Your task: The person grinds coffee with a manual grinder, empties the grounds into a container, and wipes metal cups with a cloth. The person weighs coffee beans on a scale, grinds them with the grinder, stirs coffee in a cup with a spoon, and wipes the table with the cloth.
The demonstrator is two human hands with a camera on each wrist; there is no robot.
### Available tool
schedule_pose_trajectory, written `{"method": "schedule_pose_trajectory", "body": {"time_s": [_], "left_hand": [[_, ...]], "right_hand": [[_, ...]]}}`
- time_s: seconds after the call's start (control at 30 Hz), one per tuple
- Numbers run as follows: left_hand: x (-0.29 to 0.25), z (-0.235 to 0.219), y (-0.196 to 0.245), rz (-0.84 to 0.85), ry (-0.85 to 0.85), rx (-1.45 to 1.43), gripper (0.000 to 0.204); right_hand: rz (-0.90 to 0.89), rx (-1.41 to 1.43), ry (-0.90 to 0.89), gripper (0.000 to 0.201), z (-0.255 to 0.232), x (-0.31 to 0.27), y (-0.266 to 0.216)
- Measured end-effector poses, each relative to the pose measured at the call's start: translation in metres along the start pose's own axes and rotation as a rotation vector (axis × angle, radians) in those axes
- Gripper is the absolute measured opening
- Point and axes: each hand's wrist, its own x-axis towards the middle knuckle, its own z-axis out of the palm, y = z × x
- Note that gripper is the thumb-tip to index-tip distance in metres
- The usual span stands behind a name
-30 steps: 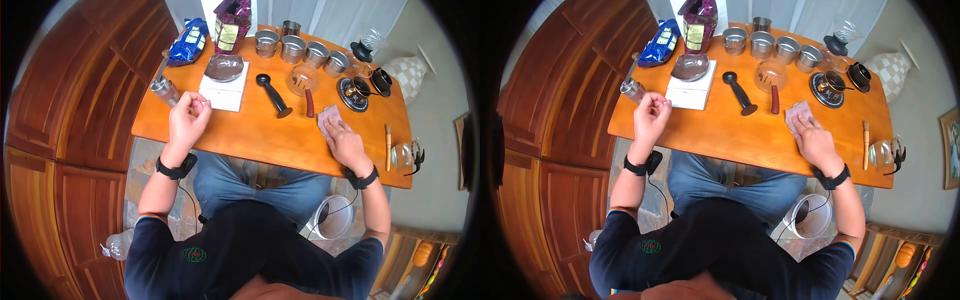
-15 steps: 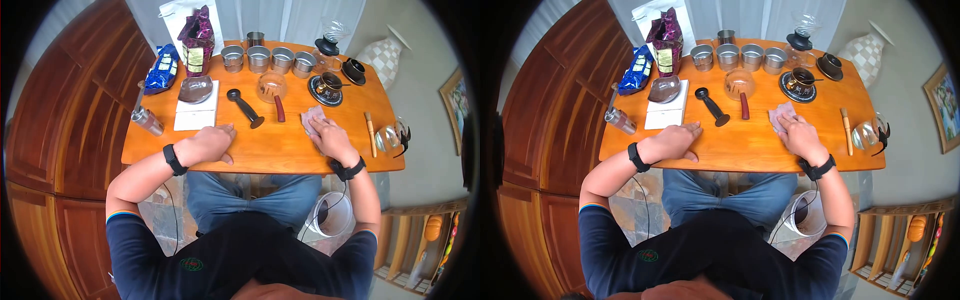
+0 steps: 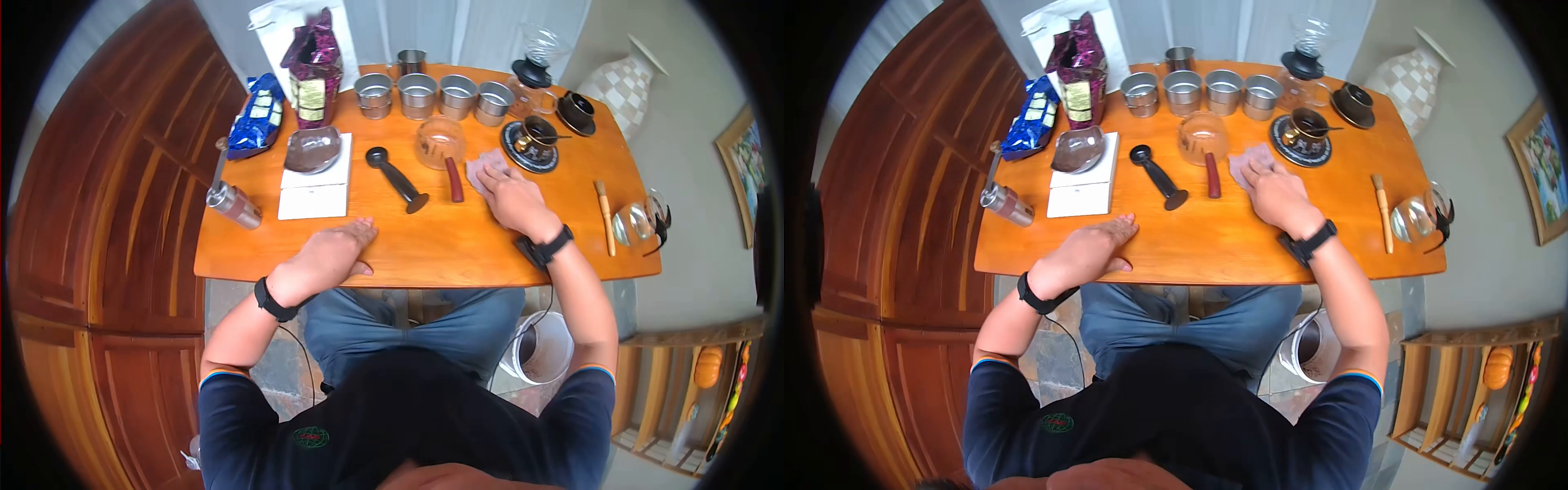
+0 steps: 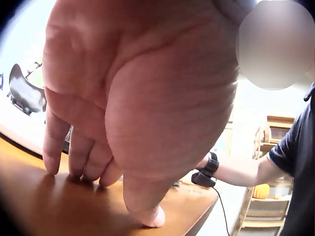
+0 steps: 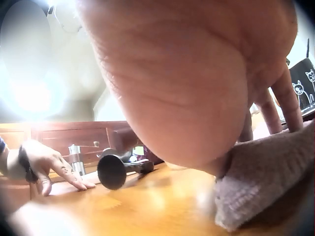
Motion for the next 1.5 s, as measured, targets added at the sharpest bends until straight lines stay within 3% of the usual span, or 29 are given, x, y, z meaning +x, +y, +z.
{"method": "schedule_pose_trajectory", "body": {"time_s": [0.03,0.1,0.13,0.2,0.23,0.3,0.37,0.43,0.5,0.53,0.6,0.63,0.7,0.73,0.77,0.83,0.87,0.97,1.07,1.17,1.33,1.4,1.43,1.5], "left_hand": [[-0.007,-0.004,0.003,-0.022,0.003,0.004,0.081],[-0.024,-0.023,0.012,-0.119,0.045,-0.152,0.055],[-0.036,-0.032,0.013,-0.141,0.049,-0.151,0.055],[-0.066,-0.05,0.009,-0.381,0.149,-0.364,0.033],[-0.084,-0.055,0.001,-0.458,0.305,-0.409,0.02],[-0.118,-0.059,-0.027,-0.707,0.557,-0.423,0.013],[-0.15,-0.051,-0.083,-0.737,0.877,-0.44,0.014],[-0.169,-0.043,-0.144,-0.897,0.978,-0.366,0.017],[-0.182,-0.019,-0.206,-0.865,0.98,-0.413,0.024],[-0.178,-0.02,-0.208,-0.868,0.98,-0.411,0.024],[-0.169,-0.016,-0.207,-1.037,0.694,-0.658,0.044],[-0.167,-0.015,-0.204,-1.039,0.687,-0.663,0.044],[-0.163,-0.018,-0.201,-0.987,0.372,-0.55,0.065],[-0.157,-0.031,-0.187,-0.996,0.172,-0.315,0.082],[-0.155,-0.04,-0.179,-0.996,0.172,-0.32,0.082],[-0.152,-0.049,-0.169,-0.999,-0.118,-0.24,0.093],[-0.154,-0.053,-0.172,-0.968,-0.2,-0.274,0.114],[-0.147,-0.059,-0.154,-0.946,-0.319,-0.125,0.131],[-0.132,-0.061,-0.153,-1.008,-0.346,-0.17,0.143],[-0.133,-0.052,-0.164,-0.953,-0.327,-0.174,0.145],[-0.139,-0.052,-0.147,-1.004,-0.255,-0.235,0.138],[-0.15,-0.044,-0.143,-0.978,-0.106,-0.297,0.114],[-0.154,-0.037,-0.137,-0.977,-0.113,-0.296,0.114],[-0.16,-0.02,-0.117,-1.004,0.004,-0.15,0.091]], "right_hand": [[-0.021,0.007,0.003,0.042,-0.008,-0.005,-0.007],[-0.01,0.109,-0.112,0.044,-0.039,-0.019,-0.023],[-0.032,0.115,-0.114,0.044,-0.043,-0.027,-0.025],[-0.004,0.144,-0.068,0.045,-0.045,-0.039,-0.025],[-0.022,0.153,-0.07,0.045,-0.045,-0.043,-0.026],[-0.003,0.149,-0.023,0.045,-0.043,-0.05,-0.025],[-0.008,0.152,-0.007,0.045,-0.038,-0.051,-0.024],[0.015,0.14,-0.005,0.045,-0.038,-0.048,-0.023],[0.032,0.131,-0.028,0.046,-0.04,-0.042,-0.023],[0.056,0.118,-0.053,0.046,-0.041,-0.039,-0.023],[0.066,0.098,-0.035,0.047,-0.037,-0.032,-0.018],[0.078,0.074,-0.015,0.048,-0.036,-0.032,-0.017],[0.091,0.062,-0.025,0.048,-0.036,-0.035,-0.019],[0.101,0.051,-0.029,0.049,-0.036,-0.035,-0.021],[0.1,0.047,-0.031,0.049,-0.039,-0.038,-0.024],[0.048,0.062,-0.097,0.05,-0.046,-0.048,-0.027],[0.011,0.075,-0.11,0.051,-0.047,-0.052,-0.026],[0.004,0.117,-0.114,0.051,-0.053,-0.056,-0.026],[0.099,0.116,-0.073,0.05,-0.049,-0.048,-0.027],[0.131,0.044,-0.041,0.049,-0.039,-0.049,-0.044],[0.007,0.169,-0.054,0.049,-0.043,-0.073,-0.069],[0.05,0.137,-0.026,0.048,-0.038,-0.081,-0.058],[0.102,0.107,0.008,0.048,-0.034,-0.086,-0.051],[0.185,0.108,0.019,0.048,-0.028,-0.097,-0.04]]}}
